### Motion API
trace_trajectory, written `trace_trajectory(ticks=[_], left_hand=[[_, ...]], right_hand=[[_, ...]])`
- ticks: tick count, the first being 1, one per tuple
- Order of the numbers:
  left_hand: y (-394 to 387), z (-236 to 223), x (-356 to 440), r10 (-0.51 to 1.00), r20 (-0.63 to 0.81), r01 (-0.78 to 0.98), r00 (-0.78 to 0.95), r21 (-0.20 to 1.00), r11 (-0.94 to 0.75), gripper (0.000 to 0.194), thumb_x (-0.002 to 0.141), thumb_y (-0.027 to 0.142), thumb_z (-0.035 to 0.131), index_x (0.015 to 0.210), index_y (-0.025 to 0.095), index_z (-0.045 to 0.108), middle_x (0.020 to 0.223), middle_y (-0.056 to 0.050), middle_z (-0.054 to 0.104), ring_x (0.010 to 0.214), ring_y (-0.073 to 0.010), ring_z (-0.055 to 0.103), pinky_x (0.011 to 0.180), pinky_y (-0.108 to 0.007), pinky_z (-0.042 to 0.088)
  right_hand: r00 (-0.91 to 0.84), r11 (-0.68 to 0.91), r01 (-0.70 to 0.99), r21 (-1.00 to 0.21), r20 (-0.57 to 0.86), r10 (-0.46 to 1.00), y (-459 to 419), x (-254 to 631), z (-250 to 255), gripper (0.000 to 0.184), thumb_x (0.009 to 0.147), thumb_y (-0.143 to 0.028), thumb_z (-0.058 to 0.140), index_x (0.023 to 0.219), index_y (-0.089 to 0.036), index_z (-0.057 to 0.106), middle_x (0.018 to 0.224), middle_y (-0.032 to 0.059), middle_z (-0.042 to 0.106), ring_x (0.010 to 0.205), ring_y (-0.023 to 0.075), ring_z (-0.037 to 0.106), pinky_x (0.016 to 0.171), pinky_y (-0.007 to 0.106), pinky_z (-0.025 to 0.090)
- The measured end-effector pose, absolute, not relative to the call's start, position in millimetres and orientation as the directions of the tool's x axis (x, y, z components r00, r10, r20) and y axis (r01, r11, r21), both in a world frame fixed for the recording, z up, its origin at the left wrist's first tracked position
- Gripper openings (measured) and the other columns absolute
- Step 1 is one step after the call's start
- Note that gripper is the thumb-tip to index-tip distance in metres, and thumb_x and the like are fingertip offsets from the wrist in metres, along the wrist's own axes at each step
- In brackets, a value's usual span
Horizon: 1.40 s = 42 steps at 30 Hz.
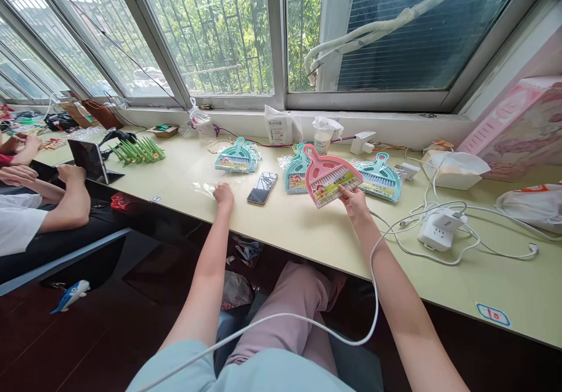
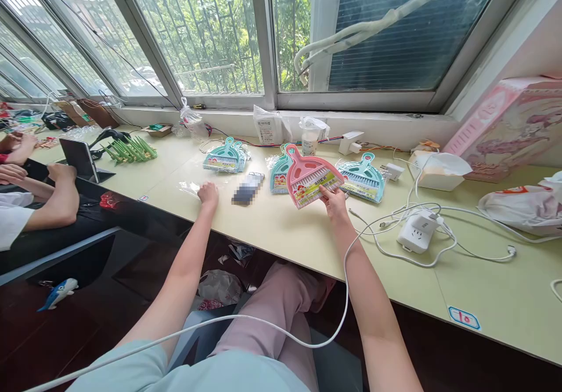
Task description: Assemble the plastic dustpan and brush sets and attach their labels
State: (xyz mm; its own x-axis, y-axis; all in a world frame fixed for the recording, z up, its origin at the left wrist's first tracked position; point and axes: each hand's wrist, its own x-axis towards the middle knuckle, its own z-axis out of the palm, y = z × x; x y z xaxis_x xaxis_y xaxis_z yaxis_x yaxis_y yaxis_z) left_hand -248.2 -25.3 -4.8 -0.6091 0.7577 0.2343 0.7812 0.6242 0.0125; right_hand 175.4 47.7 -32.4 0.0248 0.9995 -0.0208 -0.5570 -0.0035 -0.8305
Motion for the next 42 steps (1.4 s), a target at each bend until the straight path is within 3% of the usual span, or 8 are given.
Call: trace_trajectory(ticks=[5, 11, 15, 21, 24, 29, 33, 42], left_hand=[[-37, -4, -254, 0.784, 0.215, 0.801, -0.582, -0.016, 0.598, 0.042, 0.087, -0.001, 0.030, 0.105, 0.007, 0.067, 0.104, -0.022, 0.066, 0.103, -0.0284, 0.064, 0.079, -0.035, 0.050], [-43, 25, -247, 0.767, 0.423, 0.850, -0.482, 0.012, 0.527, 0.044, 0.098, 0.017, 0.025, 0.113, 0.011, 0.066, 0.105, -0.020, 0.067, 0.100, -0.0299, 0.065, 0.079, -0.038, 0.050], [-34, 49, -207, 0.824, 0.531, 0.953, -0.197, -0.095, 0.289, 0.041, 0.097, 0.014, 0.029, 0.118, 0.011, 0.063, 0.105, -0.019, 0.068, 0.101, -0.0307, 0.063, 0.082, -0.039, 0.048], [-13, 58, -131, 0.917, 0.298, 0.928, 0.264, -0.336, -0.158, 0.048, 0.091, 0.002, 0.029, 0.131, 0.015, 0.055, 0.102, -0.016, 0.066, 0.098, -0.0259, 0.062, 0.080, -0.035, 0.046], [-4, 59, -118, 0.928, 0.266, 0.925, 0.260, -0.346, -0.160, 0.054, 0.090, 0.000, 0.026, 0.135, 0.015, 0.052, 0.103, -0.017, 0.064, 0.098, -0.0267, 0.061, 0.079, -0.036, 0.046], [4, 65, -118, 0.918, 0.359, 0.970, 0.169, -0.225, -0.090, 0.061, 0.089, -0.001, 0.022, 0.145, 0.014, 0.042, 0.107, -0.019, 0.063, 0.103, -0.0297, 0.060, 0.083, -0.041, 0.046], [5, 71, -110, 0.906, 0.397, 0.982, 0.148, -0.168, -0.086, 0.057, 0.091, 0.001, 0.024, 0.142, 0.013, 0.046, 0.106, -0.020, 0.064, 0.104, -0.0303, 0.060, 0.084, -0.041, 0.046], [3, 81, -75, 0.822, 0.463, 0.943, 0.331, -0.184, -0.276, 0.052, 0.093, 0.004, 0.026, 0.136, 0.018, 0.054, 0.125, -0.018, 0.062, 0.111, -0.0282, 0.061, 0.086, -0.040, 0.050]], right_hand=[[0.018, -0.031, -0.547, -0.837, -0.048, 0.999, 48, 175, -35, 0.043, 0.049, -0.023, 0.092, 0.082, -0.021, 0.064, 0.086, 0.0034, 0.076, 0.088, 0.0251, 0.074, 0.080, 0.039, 0.065], [-0.038, -0.048, -0.529, -0.848, -0.033, 0.999, 43, 171, -31, 0.046, 0.049, -0.025, 0.092, 0.086, -0.022, 0.065, 0.087, 0.0036, 0.076, 0.090, 0.0258, 0.073, 0.081, 0.040, 0.064], [-0.070, 0.003, -0.525, -0.851, 0.046, 0.996, 34, 167, -20, 0.046, 0.050, -0.030, 0.092, 0.088, -0.022, 0.067, 0.092, 0.0038, 0.076, 0.095, 0.0254, 0.072, 0.085, 0.039, 0.062], [-0.182, 0.007, -0.464, -0.886, 0.103, 0.978, 26, 167, -10, 0.047, 0.050, -0.036, 0.092, 0.088, -0.021, 0.070, 0.097, 0.0048, 0.076, 0.092, 0.0254, 0.071, 0.081, 0.040, 0.061], [-0.209, -0.030, -0.383, -0.923, 0.055, 0.976, 27, 170, -11, 0.050, 0.045, -0.037, 0.094, 0.086, -0.020, 0.070, 0.091, 0.0053, 0.076, 0.086, 0.0254, 0.072, 0.077, 0.041, 0.061], [-0.143, -0.041, -0.358, -0.933, 0.011, 0.990, 34, 177, -14, 0.052, 0.040, -0.036, 0.094, 0.082, -0.018, 0.069, 0.084, 0.0053, 0.076, 0.077, 0.0234, 0.072, 0.074, 0.041, 0.061], [-0.119, -0.024, -0.362, -0.932, 0.020, 0.993, 35, 178, -14, 0.049, 0.043, -0.032, 0.094, 0.081, -0.018, 0.067, 0.083, 0.0053, 0.076, 0.077, 0.0235, 0.072, 0.077, 0.042, 0.061], [-0.130, 0.011, -0.418, -0.908, 0.072, 0.989, 26, 165, -6, 0.047, 0.048, -0.035, 0.091, 0.086, -0.020, 0.068, 0.092, 0.0052, 0.076, 0.083, 0.0230, 0.071, 0.075, 0.038, 0.061]])
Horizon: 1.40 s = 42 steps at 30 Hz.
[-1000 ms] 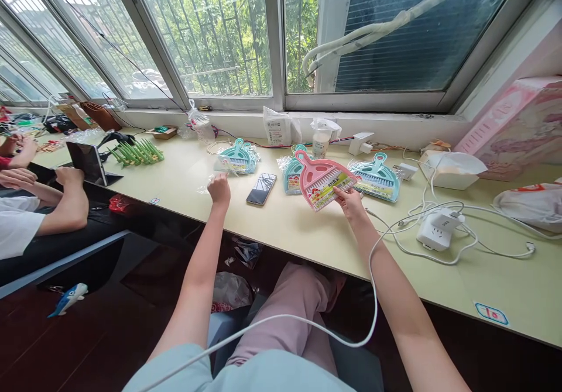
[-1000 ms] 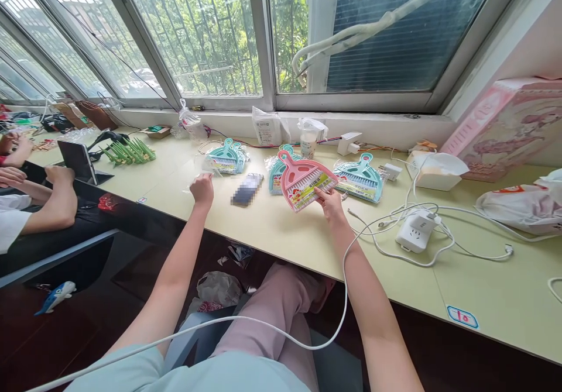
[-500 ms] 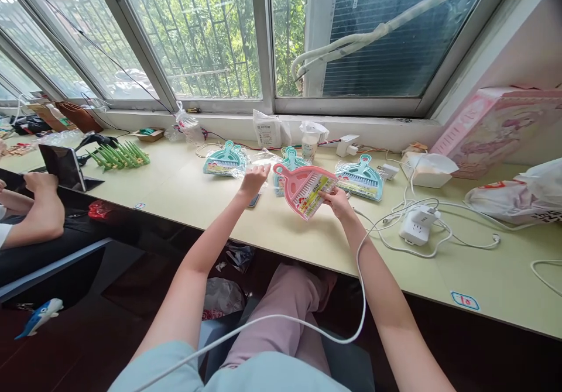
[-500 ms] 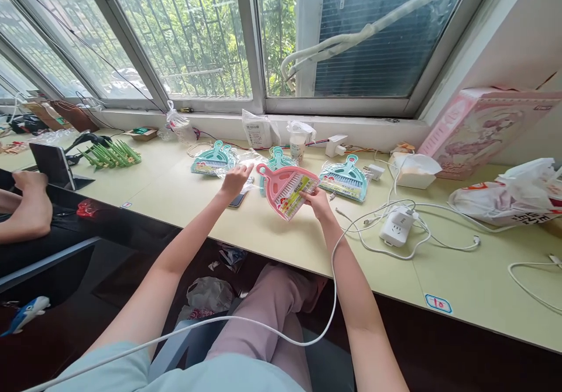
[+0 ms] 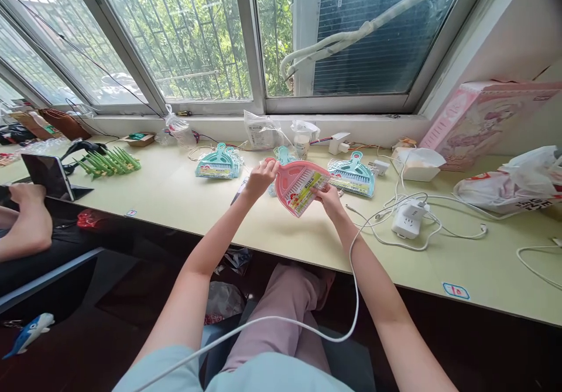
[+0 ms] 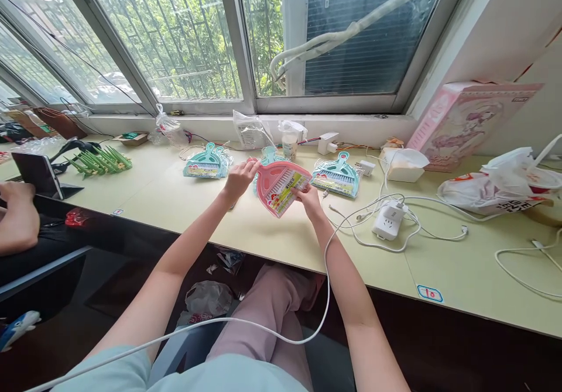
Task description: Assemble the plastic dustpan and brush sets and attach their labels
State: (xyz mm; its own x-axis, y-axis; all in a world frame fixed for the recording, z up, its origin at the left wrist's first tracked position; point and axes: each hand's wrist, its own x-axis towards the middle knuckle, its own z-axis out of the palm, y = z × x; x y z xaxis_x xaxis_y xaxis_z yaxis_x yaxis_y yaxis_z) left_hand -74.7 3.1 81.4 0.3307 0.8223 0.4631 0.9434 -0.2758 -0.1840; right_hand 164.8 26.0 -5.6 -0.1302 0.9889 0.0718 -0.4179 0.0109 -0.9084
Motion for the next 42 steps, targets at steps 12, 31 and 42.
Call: trace_trajectory(ticks=[12, 31, 42], left_hand=[[7, 88, -65, 0.805, 0.498, 0.945, 0.321, -0.110, -0.308, 0.048, 0.094, 0.007, 0.030, 0.131, 0.017, 0.059, 0.121, -0.017, 0.065, 0.112, -0.0278, 0.061, 0.090, -0.041, 0.051], [0, 55, -40, 0.832, 0.264, 0.171, -0.489, 0.964, -0.205, 0.064, 0.096, 0.061, 0.028, 0.151, 0.030, 0.022, 0.152, -0.011, 0.040, 0.142, -0.0237, 0.039, 0.111, -0.046, 0.039], [17, 40, 8, 0.952, 0.192, -0.300, 0.239, 0.947, -0.116, 0.065, 0.076, 0.046, 0.074, 0.133, 0.022, 0.055, 0.131, -0.011, 0.063, 0.124, -0.0319, 0.057, 0.106, -0.046, 0.045]], right_hand=[[-0.131, 0.029, -0.426, -0.904, 0.094, 0.987, 23, 164, -2, 0.047, 0.049, -0.038, 0.091, 0.085, -0.020, 0.068, 0.091, 0.0045, 0.075, 0.084, 0.0234, 0.071, 0.075, 0.039, 0.061], [0.052, 0.104, -0.588, -0.802, 0.091, 0.995, 22, 157, -1, 0.042, 0.052, -0.034, 0.087, 0.087, -0.023, 0.067, 0.096, 0.0025, 0.075, 0.098, 0.0247, 0.069, 0.080, 0.037, 0.061], [0.187, 0.195, -0.587, -0.786, 0.103, 0.977, 31, 168, -4, 0.036, 0.057, -0.032, 0.084, 0.089, -0.023, 0.069, 0.101, 0.0017, 0.075, 0.103, 0.0222, 0.067, 0.088, 0.037, 0.058]])
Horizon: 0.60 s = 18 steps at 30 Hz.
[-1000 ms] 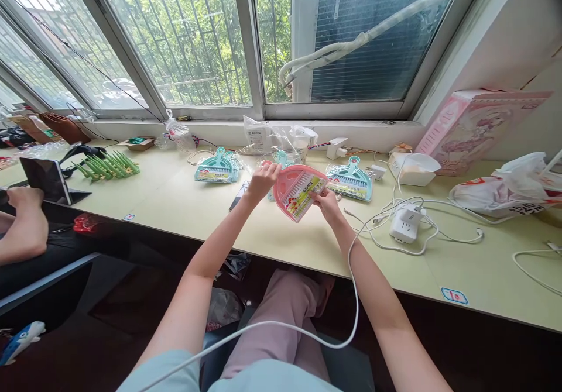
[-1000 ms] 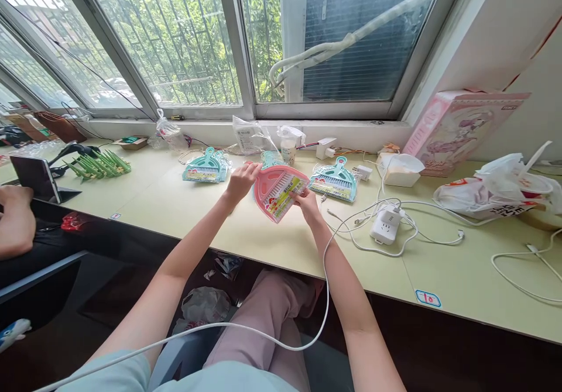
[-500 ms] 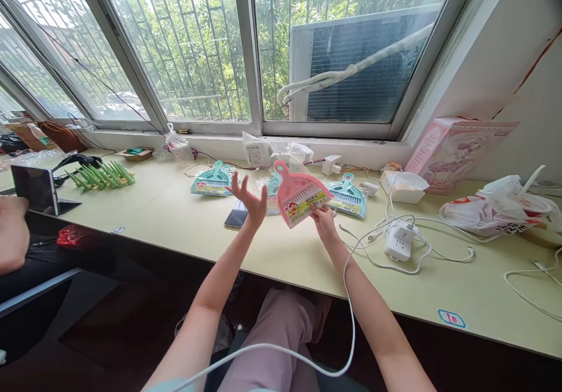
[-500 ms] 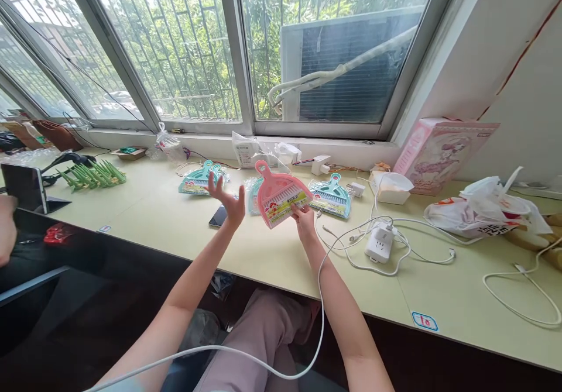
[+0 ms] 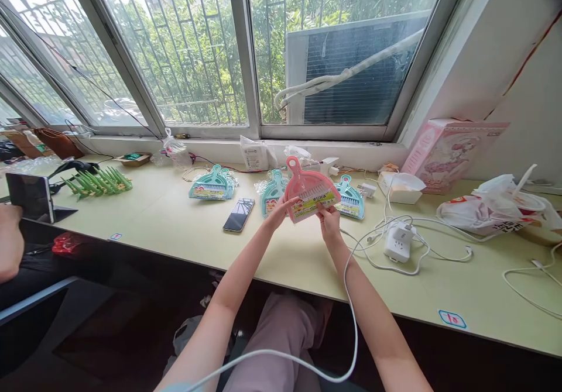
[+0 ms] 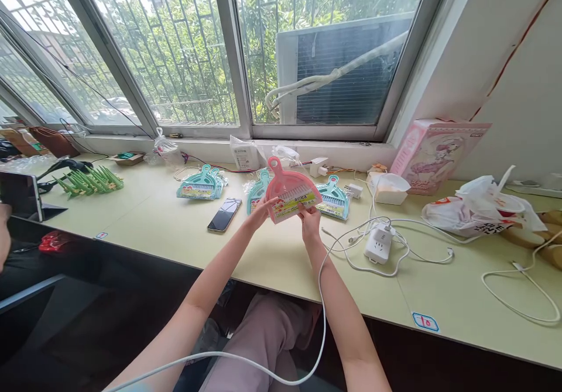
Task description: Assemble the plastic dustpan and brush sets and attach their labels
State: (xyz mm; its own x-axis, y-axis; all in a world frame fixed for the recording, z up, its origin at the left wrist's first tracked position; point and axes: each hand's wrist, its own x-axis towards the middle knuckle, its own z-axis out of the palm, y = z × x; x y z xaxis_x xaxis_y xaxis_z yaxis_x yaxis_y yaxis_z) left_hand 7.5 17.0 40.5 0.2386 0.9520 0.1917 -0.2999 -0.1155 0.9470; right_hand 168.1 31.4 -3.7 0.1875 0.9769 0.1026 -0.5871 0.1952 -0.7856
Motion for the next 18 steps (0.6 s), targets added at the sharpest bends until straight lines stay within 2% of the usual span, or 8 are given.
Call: trace_trajectory(ticks=[3, 5, 9, 16, 18], left_hand=[[21, 23, 13, 0.944, 0.130, -0.315, 0.302, 0.949, -0.030, 0.063, 0.075, 0.046, 0.075, 0.129, 0.021, 0.057, 0.132, -0.012, 0.062, 0.124, -0.0325, 0.057, 0.104, -0.047, 0.046], [22, 16, 14, 0.940, 0.141, -0.359, 0.309, 0.933, -0.021, 0.065, 0.076, 0.050, 0.073, 0.133, 0.023, 0.054, 0.138, -0.012, 0.058, 0.127, -0.0325, 0.054, 0.104, -0.047, 0.047], [24, 13, 13, 0.952, 0.229, -0.439, 0.204, 0.890, -0.120, 0.069, 0.081, 0.056, 0.067, 0.139, 0.027, 0.047, 0.146, -0.009, 0.051, 0.136, -0.0303, 0.046, 0.109, -0.047, 0.043], [17, -1, 29, 0.931, 0.338, -0.402, 0.140, 0.878, -0.259, 0.092, 0.075, 0.040, 0.078, 0.151, 0.026, 0.027, 0.151, -0.011, 0.044, 0.138, -0.0296, 0.043, 0.112, -0.045, 0.039], [16, -3, 33, 0.932, 0.339, -0.380, 0.128, 0.885, -0.269, 0.092, 0.074, 0.040, 0.078, 0.150, 0.025, 0.029, 0.147, -0.012, 0.049, 0.134, -0.0306, 0.047, 0.109, -0.046, 0.042]], right_hand=[[0.242, 0.230, -0.586, -0.777, 0.102, 0.965, 33, 171, -4, 0.038, 0.060, -0.033, 0.082, 0.094, -0.024, 0.069, 0.108, 0.0021, 0.073, 0.106, 0.0209, 0.067, 0.090, 0.036, 0.057], [0.259, 0.234, -0.583, -0.778, 0.095, 0.961, 34, 172, -5, 0.037, 0.059, -0.033, 0.082, 0.093, -0.024, 0.068, 0.109, 0.0026, 0.073, 0.106, 0.0204, 0.067, 0.090, 0.034, 0.058], [0.251, 0.209, -0.585, -0.783, 0.070, 0.965, 36, 171, -8, 0.039, 0.056, -0.031, 0.084, 0.090, -0.023, 0.068, 0.104, 0.0032, 0.074, 0.102, 0.0208, 0.068, 0.087, 0.034, 0.058], [0.238, 0.191, -0.586, -0.788, 0.059, 0.970, 38, 172, -12, 0.042, 0.055, -0.030, 0.086, 0.090, -0.020, 0.066, 0.103, 0.0048, 0.074, 0.101, 0.0221, 0.068, 0.085, 0.035, 0.059], [0.229, 0.170, -0.590, -0.789, 0.039, 0.973, 40, 176, -13, 0.040, 0.055, -0.029, 0.085, 0.089, -0.020, 0.066, 0.102, 0.0045, 0.074, 0.099, 0.0227, 0.069, 0.085, 0.036, 0.059]])
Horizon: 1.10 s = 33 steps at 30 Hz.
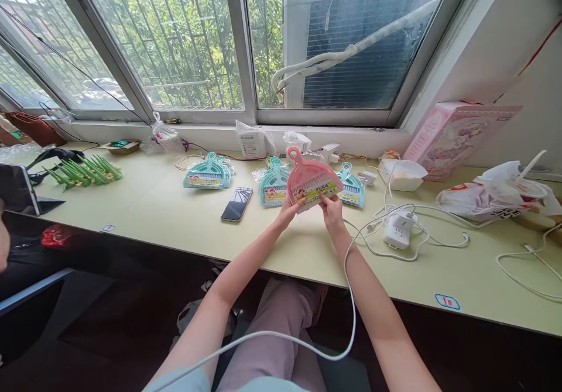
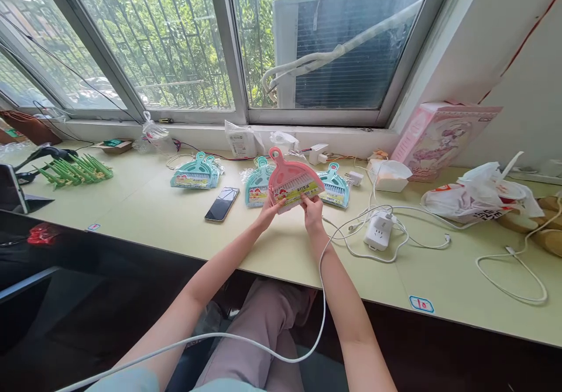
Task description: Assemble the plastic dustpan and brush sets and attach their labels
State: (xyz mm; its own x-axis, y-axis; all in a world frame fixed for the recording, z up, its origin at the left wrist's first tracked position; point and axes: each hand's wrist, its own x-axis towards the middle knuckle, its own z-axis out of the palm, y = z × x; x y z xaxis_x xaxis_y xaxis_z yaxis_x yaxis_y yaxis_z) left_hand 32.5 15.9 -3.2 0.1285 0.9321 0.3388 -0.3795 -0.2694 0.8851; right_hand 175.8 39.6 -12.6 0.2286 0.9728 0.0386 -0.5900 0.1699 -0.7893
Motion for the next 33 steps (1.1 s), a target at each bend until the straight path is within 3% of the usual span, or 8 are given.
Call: trace_trajectory(ticks=[3, 8, 16, 21, 27, 33], left_hand=[[16, -1, 30, 0.942, 0.304, -0.337, 0.143, 0.910, -0.242, 0.084, 0.074, 0.039, 0.078, 0.146, 0.024, 0.037, 0.137, -0.013, 0.058, 0.124, -0.0316, 0.056, 0.097, -0.045, 0.051], [10, 5, 22, 0.953, 0.174, -0.248, 0.250, 0.962, -0.111, 0.092, 0.072, 0.040, 0.079, 0.148, 0.025, 0.030, 0.125, -0.016, 0.065, 0.092, -0.0281, 0.072, 0.073, -0.039, 0.058], [1, 6, 32, 0.893, 0.044, -0.159, 0.447, 0.987, 0.031, 0.072, 0.076, 0.049, 0.074, 0.137, 0.022, 0.045, 0.132, -0.019, 0.061, 0.091, -0.0287, 0.073, 0.084, -0.042, 0.054], [10, 5, 30, 0.950, 0.102, -0.233, 0.294, 0.972, -0.032, 0.071, 0.081, 0.054, 0.067, 0.139, 0.024, 0.041, 0.138, -0.017, 0.057, 0.096, -0.0277, 0.072, 0.082, -0.041, 0.056], [9, -1, 31, 0.953, 0.134, -0.271, 0.273, 0.961, -0.057, 0.083, 0.072, 0.047, 0.077, 0.140, 0.018, 0.038, 0.116, -0.016, 0.070, 0.078, -0.0244, 0.074, 0.075, -0.039, 0.060], [11, 0, 29, 0.960, 0.170, -0.283, 0.221, 0.953, -0.104, 0.083, 0.072, 0.042, 0.078, 0.140, 0.017, 0.038, 0.112, -0.015, 0.071, 0.083, -0.0263, 0.073, 0.067, -0.037, 0.062]], right_hand=[[0.175, 0.115, -0.597, -0.794, 0.012, 0.985, 41, 179, -12, 0.038, 0.056, -0.029, 0.085, 0.089, -0.021, 0.066, 0.097, 0.0040, 0.074, 0.095, 0.0229, 0.070, 0.084, 0.037, 0.059], [0.181, 0.166, -0.533, -0.830, 0.079, 0.980, 39, 178, -13, 0.045, 0.057, -0.034, 0.086, 0.095, -0.019, 0.066, 0.106, 0.0061, 0.073, 0.104, 0.0239, 0.068, 0.088, 0.037, 0.059], [0.303, 0.249, -0.506, -0.826, 0.100, 0.948, 42, 182, -19, 0.041, 0.063, -0.036, 0.082, 0.096, -0.022, 0.064, 0.108, 0.0058, 0.072, 0.109, 0.0215, 0.065, 0.095, 0.037, 0.056], [0.292, 0.243, -0.508, -0.826, 0.100, 0.951, 40, 179, -18, 0.037, 0.064, -0.032, 0.080, 0.096, -0.021, 0.064, 0.109, 0.0069, 0.072, 0.110, 0.0215, 0.065, 0.095, 0.036, 0.056], [0.285, 0.215, -0.531, -0.820, 0.066, 0.956, 35, 170, -18, 0.040, 0.060, -0.029, 0.082, 0.096, -0.021, 0.065, 0.110, 0.0064, 0.072, 0.109, 0.0230, 0.066, 0.096, 0.038, 0.056], [0.159, 0.124, -0.501, -0.857, 0.050, 0.986, 35, 175, -14, 0.039, 0.063, -0.037, 0.083, 0.094, -0.020, 0.066, 0.106, 0.0061, 0.073, 0.106, 0.0234, 0.068, 0.094, 0.037, 0.057]])
